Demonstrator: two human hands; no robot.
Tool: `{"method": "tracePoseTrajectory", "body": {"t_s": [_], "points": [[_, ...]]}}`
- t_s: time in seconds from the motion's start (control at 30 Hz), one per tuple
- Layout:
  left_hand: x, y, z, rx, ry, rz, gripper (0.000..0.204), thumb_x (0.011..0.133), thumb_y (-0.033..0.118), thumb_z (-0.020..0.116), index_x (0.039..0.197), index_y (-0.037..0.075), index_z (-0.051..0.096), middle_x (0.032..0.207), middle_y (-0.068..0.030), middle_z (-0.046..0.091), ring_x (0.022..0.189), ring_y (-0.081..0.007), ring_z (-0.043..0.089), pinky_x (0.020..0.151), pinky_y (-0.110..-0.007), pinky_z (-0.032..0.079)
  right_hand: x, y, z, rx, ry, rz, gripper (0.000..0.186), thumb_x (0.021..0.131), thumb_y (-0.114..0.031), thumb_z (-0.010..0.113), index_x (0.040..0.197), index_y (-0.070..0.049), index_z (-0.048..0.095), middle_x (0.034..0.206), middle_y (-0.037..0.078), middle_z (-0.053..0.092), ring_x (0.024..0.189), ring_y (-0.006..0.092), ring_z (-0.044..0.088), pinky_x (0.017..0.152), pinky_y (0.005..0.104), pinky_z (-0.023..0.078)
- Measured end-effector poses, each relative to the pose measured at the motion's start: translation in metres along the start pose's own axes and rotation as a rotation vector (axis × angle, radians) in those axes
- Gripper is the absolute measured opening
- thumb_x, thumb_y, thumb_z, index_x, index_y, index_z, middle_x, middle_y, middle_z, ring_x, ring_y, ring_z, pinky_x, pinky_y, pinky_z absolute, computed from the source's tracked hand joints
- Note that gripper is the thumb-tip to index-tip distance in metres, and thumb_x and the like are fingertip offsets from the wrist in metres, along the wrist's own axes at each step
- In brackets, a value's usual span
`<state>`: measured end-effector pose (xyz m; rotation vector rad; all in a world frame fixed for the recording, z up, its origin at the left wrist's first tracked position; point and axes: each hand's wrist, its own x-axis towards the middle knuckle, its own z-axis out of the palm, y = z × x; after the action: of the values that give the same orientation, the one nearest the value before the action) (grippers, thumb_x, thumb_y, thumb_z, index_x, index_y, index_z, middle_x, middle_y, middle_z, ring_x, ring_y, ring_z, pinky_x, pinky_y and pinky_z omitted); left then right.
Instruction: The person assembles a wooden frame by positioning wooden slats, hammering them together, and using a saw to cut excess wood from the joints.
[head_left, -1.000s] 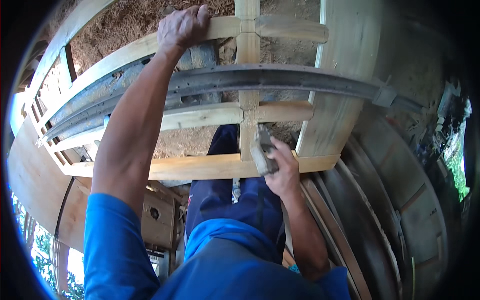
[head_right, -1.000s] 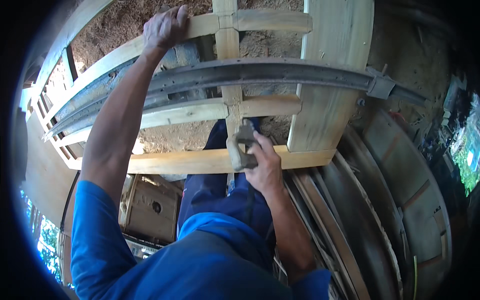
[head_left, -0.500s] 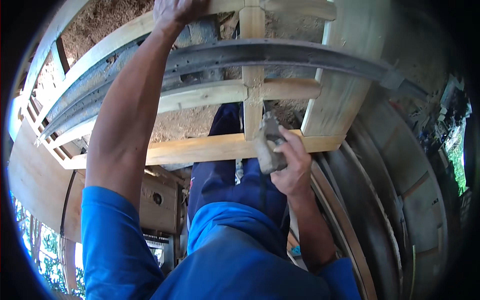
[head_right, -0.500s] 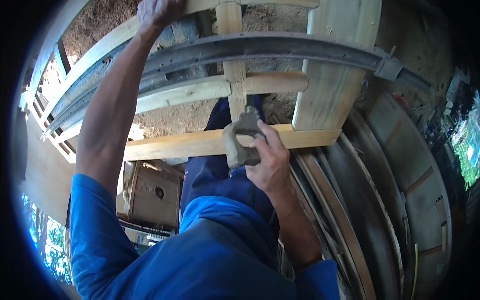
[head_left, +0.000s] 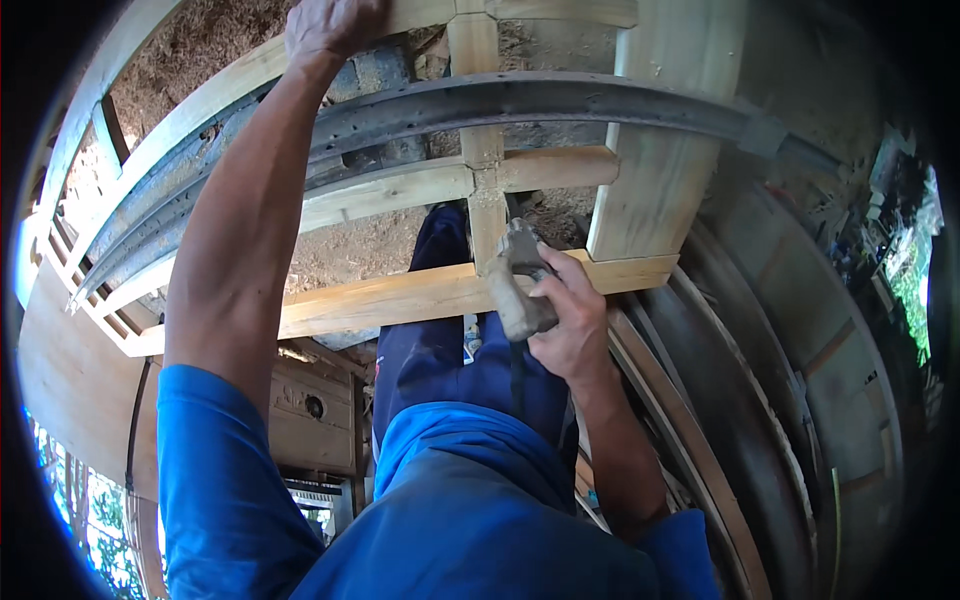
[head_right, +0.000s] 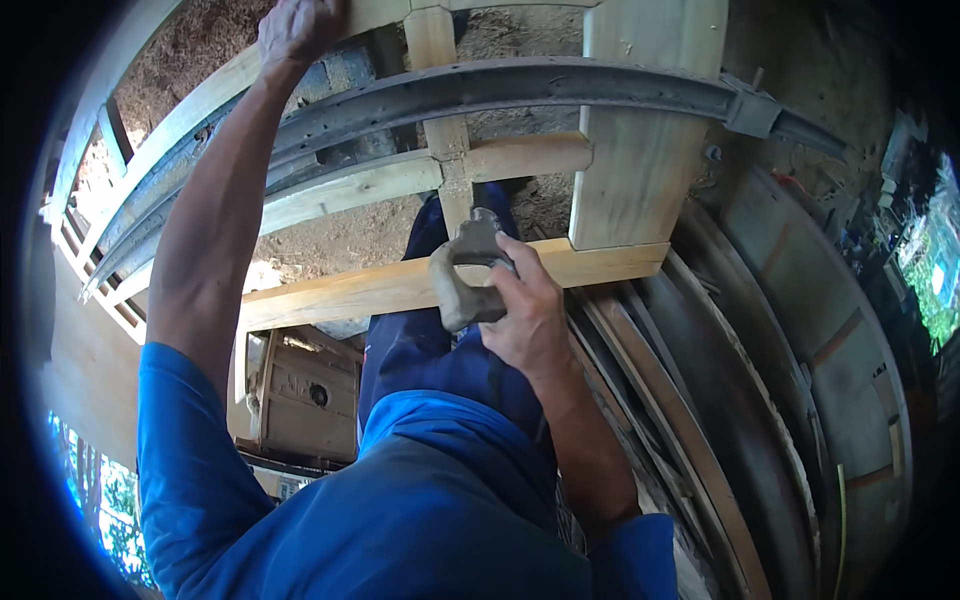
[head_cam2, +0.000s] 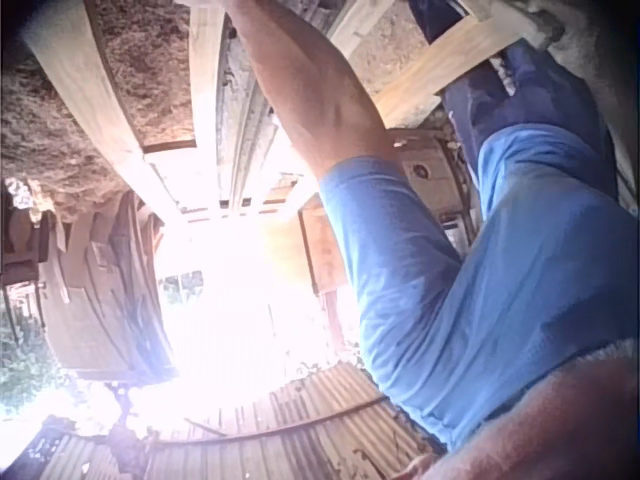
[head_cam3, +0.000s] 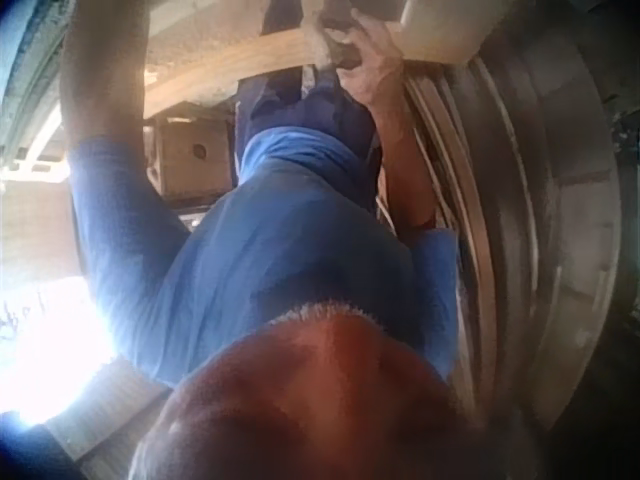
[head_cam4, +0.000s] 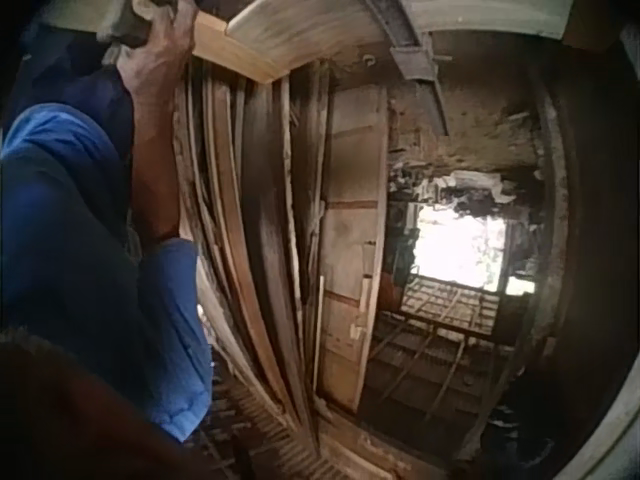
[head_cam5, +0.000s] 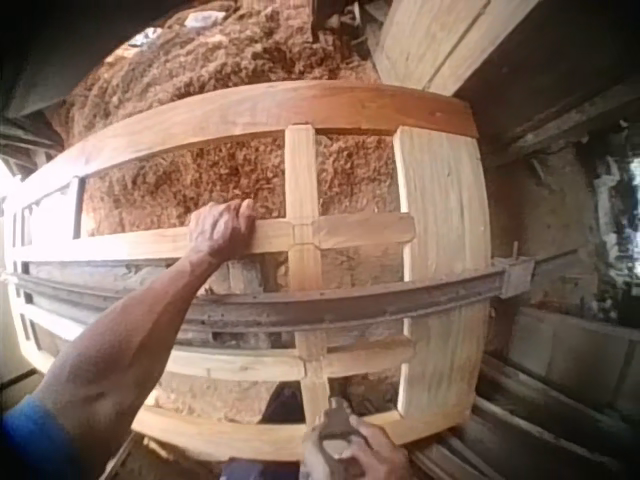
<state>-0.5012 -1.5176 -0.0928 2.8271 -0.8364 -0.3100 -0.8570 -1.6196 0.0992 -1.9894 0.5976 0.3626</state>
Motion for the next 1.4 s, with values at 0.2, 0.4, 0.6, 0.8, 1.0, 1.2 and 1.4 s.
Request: {"method": "tracePoseTrajectory", "body": {"t_s": [0.2,0.4,0.6,0.8,1.0,1.2,1.4], "points": [[0.01,-0.011,-0.014,0.182,0.021,0.159,0.029,0.095,0.033,0.043,0.087,0.014,0.062,0.078,-0.0165,0.07,0.071,-0.0393,0.068,0.065,-0.053,0.053,-0.011,-0.01,-0.018,0.029,0.022,-0.045,0.034,0.054,0.002,0.078,0.083,-0.002,0.061,0.127,0.027,0.057,0.109,0.0446,0.063,0.09,0.0445,0.055],[0.008,0.008,-0.017,0.028,-0.018,-0.044,0.046,0.098,0.039,0.04,0.079,0.009,0.069,0.083,-0.0209,0.07,0.078,-0.042,0.069,0.073,-0.053,0.053,0.017,0.019,0.012,-0.014,0.038,0.019,0.033,0.059,0.001,0.077,0.085,-0.001,0.057,0.129,0.025,0.059,0.114,0.0425,0.061,0.092,0.0427,0.053],[0.007,0.007,-0.018,0.044,-0.075,-0.068,0.046,0.097,0.04,0.042,0.079,0.008,0.07,0.081,-0.0225,0.07,0.078,-0.0427,0.068,0.074,-0.053,0.053,-0.002,-0.009,0.001,0.005,0.055,-0.027,0.037,0.054,0.0,0.079,0.086,-0.002,0.06,0.127,0.028,0.056,0.108,0.0449,0.063,0.091,0.0449,0.054],[0.003,-0.005,-0.011,0.139,-0.044,0.115,0.041,0.096,0.039,0.044,0.082,0.01,0.07,0.081,-0.0196,0.071,0.076,-0.0407,0.069,0.073,-0.053,0.053,0.009,-0.001,0.009,0.012,0.041,0.023,0.034,0.055,0.0,0.074,0.084,0.0,0.058,0.128,0.026,0.058,0.111,0.0449,0.061,0.092,0.044,0.052],[0.003,0.006,-0.014,0.033,-0.012,-0.01,0.041,0.096,0.04,0.046,0.081,0.01,0.069,0.078,-0.0195,0.07,0.074,-0.0413,0.068,0.074,-0.054,0.053,-0.006,-0.018,-0.006,0.03,0.044,0.001,0.032,0.055,0.0,0.073,0.083,0.001,0.059,0.127,0.028,0.058,0.112,0.0442,0.062,0.091,0.0429,0.052],[0.014,-0.012,-0.002,0.027,-0.204,-0.097,0.054,0.098,0.054,0.032,0.102,0.015,0.07,0.099,-0.0216,0.071,0.096,-0.0433,0.066,0.086,-0.052,0.051,-0.008,-0.017,-0.009,0.04,0.041,0.02,0.032,0.054,0.002,0.072,0.083,-0.001,0.058,0.127,0.028,0.057,0.111,0.045,0.062,0.09,0.0426,0.053],[0.009,-0.02,0.002,0.039,-0.176,-0.071,0.059,0.097,0.058,0.032,0.11,0.017,0.071,0.1,-0.022,0.071,0.099,-0.0413,0.067,0.089,-0.051,0.051,-0.02,-0.029,-0.021,0.002,0.022,-0.018,0.034,0.055,0.002,0.074,0.085,-0.001,0.059,0.128,0.027,0.057,0.11,0.0438,0.062,0.091,0.0432,0.053]]}}
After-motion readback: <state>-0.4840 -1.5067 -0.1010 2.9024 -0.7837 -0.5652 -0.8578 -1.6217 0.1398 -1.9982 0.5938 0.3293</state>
